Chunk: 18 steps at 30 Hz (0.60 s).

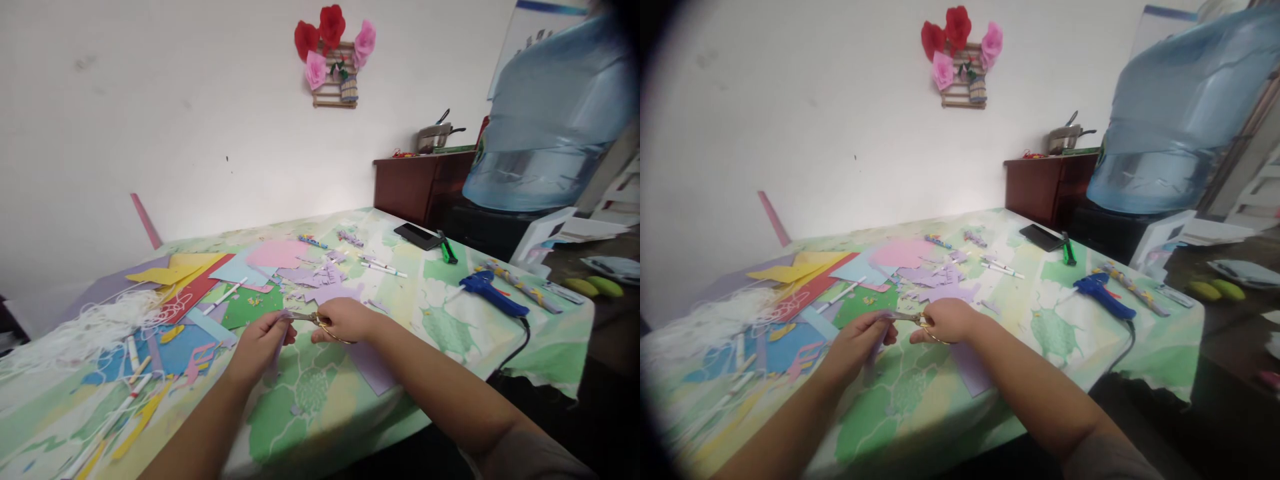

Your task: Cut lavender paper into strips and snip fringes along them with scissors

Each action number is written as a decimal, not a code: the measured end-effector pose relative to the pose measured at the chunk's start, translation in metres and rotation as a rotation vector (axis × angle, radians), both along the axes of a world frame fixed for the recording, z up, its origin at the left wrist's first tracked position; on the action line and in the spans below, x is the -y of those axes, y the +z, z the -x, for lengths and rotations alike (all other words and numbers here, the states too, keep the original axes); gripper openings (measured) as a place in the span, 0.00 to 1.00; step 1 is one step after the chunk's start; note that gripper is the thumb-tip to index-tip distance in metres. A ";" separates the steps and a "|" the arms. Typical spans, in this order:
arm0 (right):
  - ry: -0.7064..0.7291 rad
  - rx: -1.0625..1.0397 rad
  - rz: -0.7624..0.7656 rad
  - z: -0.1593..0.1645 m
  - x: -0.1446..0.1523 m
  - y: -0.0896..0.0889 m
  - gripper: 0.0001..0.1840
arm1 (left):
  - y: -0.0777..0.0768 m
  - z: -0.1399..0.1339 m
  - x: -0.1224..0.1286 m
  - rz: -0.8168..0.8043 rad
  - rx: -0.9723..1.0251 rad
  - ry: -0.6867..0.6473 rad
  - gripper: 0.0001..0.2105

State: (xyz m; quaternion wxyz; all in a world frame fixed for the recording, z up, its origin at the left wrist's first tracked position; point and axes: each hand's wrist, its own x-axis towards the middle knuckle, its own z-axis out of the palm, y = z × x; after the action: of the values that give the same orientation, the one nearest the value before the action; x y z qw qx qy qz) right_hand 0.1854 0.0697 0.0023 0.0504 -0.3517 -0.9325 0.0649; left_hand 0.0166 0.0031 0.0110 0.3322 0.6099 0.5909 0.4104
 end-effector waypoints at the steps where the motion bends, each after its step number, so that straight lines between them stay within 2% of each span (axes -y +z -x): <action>1: 0.006 -0.003 0.007 0.000 0.000 0.000 0.33 | 0.001 -0.001 0.001 -0.001 -0.022 0.005 0.12; 8: 0.065 -0.017 0.049 0.002 0.001 0.001 0.33 | 0.006 -0.004 0.005 0.026 -0.095 0.020 0.12; 18: 0.075 0.042 0.085 0.004 0.000 -0.004 0.34 | 0.001 -0.002 0.000 0.054 -0.126 0.021 0.11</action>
State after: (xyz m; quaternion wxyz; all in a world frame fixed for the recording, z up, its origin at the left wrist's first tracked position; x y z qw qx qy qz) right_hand 0.1818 0.0697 -0.0016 0.0133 -0.3197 -0.9423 0.0987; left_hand 0.0183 0.0028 0.0116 0.3063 0.6194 0.6277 0.3584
